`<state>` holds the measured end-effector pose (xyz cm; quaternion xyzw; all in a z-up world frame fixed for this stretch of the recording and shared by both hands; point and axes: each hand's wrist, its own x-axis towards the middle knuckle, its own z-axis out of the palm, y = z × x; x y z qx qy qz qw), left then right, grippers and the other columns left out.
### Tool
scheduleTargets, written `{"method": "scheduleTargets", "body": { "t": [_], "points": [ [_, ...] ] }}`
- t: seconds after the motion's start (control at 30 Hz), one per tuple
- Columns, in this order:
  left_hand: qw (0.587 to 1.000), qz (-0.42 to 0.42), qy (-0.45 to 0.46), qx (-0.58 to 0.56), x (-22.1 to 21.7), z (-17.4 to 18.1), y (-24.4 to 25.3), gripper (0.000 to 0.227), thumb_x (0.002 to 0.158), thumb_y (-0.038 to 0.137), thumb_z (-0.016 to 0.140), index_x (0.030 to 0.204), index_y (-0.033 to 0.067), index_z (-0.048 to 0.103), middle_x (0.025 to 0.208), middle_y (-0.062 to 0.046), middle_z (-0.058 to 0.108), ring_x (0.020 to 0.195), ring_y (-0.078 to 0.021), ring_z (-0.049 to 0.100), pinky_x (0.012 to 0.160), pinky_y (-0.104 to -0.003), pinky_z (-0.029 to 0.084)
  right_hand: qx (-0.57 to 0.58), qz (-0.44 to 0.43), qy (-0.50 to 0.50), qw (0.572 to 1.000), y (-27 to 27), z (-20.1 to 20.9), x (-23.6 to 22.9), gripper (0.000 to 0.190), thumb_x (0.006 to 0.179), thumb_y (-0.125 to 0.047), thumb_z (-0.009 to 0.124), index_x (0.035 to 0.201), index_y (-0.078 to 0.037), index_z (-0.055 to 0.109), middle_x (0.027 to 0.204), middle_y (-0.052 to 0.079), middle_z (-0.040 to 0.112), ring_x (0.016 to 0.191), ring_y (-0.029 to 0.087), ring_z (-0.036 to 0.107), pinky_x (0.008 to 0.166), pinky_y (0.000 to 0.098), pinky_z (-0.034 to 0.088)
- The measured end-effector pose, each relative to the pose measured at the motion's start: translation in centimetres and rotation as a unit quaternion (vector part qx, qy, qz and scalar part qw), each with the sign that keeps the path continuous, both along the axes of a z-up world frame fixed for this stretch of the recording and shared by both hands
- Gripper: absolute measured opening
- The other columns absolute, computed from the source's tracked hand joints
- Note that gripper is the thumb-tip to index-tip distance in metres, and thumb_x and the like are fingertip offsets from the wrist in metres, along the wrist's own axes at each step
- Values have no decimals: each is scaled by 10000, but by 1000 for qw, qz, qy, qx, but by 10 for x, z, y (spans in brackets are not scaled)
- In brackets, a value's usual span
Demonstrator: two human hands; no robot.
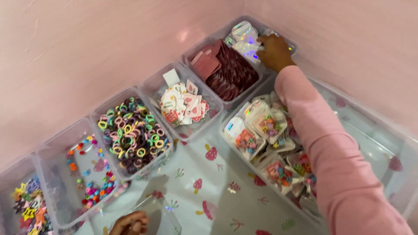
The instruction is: Packing various colorful beads and hair accessories into small plastic bags and a clear tray.
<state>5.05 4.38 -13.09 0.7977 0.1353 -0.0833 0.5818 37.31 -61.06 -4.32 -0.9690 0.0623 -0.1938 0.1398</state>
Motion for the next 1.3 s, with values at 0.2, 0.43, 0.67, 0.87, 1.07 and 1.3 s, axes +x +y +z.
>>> {"method": "scheduleTargets", "body": {
  "t": [0.2, 0.43, 0.67, 0.87, 1.07, 1.3],
  "points": [
    [987, -127, -88, -41, 62, 159, -153, 305, 888, 194, 645, 1092, 25, 796, 1012, -102, 845, 1012, -174, 802, 875, -278, 604, -20, -27, 120, 992, 17, 22, 1, 713, 813, -480, 803, 1434, -189, 605, 1312, 157, 654, 1188, 457, 560, 925, 561, 461],
    [944, -287, -147, -70, 133, 174, -244, 361, 950, 358, 563, 1231, 153, 658, 1160, -44, 764, 1106, -160, 744, 922, -288, 596, 42, -41, 111, 992, 17, 17, -10, 537, 715, -135, 788, 1234, -235, 692, 854, 64, 750, 972, 331, 682, 818, 469, 510],
    [916, -313, -194, -160, 159, 157, -284, 469, 969, 84, 557, 1434, 61, 500, 1085, -208, 706, 922, -247, 677, 755, -368, 610, -95, -29, 137, 986, 15, 12, -2, 456, 810, -473, 786, 1131, -151, 747, 1110, 200, 652, 1108, 486, 620, 900, 627, 507],
    [922, -320, -155, -155, 118, 174, -231, 453, 964, 168, 614, 1413, 130, 565, 1093, -155, 740, 947, -211, 707, 759, -337, 625, -18, -4, -58, 998, 18, 41, -11, 194, 925, -278, 773, 986, -97, 740, 911, 153, 673, 901, 437, 705, 782, 611, 565],
    [952, -211, -149, -162, 84, 169, -141, 476, 933, 119, 604, 1407, 110, 571, 1117, -158, 723, 975, -226, 674, 785, -317, 594, 228, 193, -172, 939, 156, 105, -56, 203, 948, -161, 844, 1037, -69, 687, 874, 101, 649, 839, 239, 650, 732, 359, 547],
    [952, -3, -260, -160, 33, 168, -63, 534, 969, 126, 606, 1481, 72, 464, 1309, -144, 590, 1170, -249, 582, 957, -390, 545, 348, 443, 7, 826, 394, 73, -206, 151, 904, -160, 797, 902, -61, 683, 671, 77, 608, 654, 187, 582, 664, 345, 498]
  ]
}}
